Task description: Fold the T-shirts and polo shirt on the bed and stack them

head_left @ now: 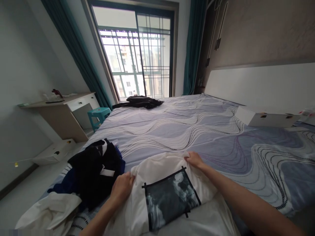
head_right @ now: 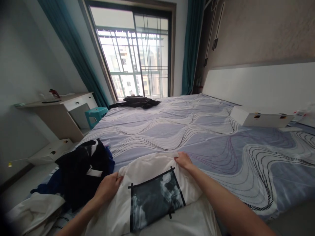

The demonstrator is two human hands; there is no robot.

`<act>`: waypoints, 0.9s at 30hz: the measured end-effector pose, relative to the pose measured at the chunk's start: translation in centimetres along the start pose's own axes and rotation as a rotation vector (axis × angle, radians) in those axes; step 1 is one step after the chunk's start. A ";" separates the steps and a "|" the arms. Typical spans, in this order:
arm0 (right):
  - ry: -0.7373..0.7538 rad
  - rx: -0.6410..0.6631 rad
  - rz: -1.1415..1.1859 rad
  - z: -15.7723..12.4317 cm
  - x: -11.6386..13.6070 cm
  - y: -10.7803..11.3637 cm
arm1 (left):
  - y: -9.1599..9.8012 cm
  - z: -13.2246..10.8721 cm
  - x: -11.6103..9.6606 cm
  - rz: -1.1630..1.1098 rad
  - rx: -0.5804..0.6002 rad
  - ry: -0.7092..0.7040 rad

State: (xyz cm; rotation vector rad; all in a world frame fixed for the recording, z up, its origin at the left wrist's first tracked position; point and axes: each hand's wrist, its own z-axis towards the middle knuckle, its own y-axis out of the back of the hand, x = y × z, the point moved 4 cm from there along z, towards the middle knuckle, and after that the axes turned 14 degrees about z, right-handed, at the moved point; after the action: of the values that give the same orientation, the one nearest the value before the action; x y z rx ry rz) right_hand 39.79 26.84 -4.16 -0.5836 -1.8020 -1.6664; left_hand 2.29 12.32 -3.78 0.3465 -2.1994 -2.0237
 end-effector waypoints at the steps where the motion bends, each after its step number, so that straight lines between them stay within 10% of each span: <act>1: 0.040 -0.018 0.004 0.2 0.0 0.4 | 0.5 0.5 0.3 -0.056 -0.071 -0.025; 9: 0.228 -0.147 -0.042 5.1 -0.8 5.5 | 6.1 9.5 2.8 -0.013 -0.349 0.047; 18: 0.208 -0.455 -0.189 17.8 10.0 9.9 | 17.3 21.2 -0.1 0.195 -0.603 0.262; 24: -0.003 -0.467 -0.154 19.0 10.9 7.8 | 16.9 22.7 -1.7 0.124 -0.596 0.307; 27: 0.002 -0.425 -0.194 14.1 10.7 3.1 | 13.0 18.5 -6.1 0.155 -0.661 0.018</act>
State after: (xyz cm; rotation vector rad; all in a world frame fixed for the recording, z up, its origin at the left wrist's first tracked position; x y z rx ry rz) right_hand 32.27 40.21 5.15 -0.5975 -1.5468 -2.2060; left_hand 2.56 32.66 7.78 0.1062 -1.3688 -2.4696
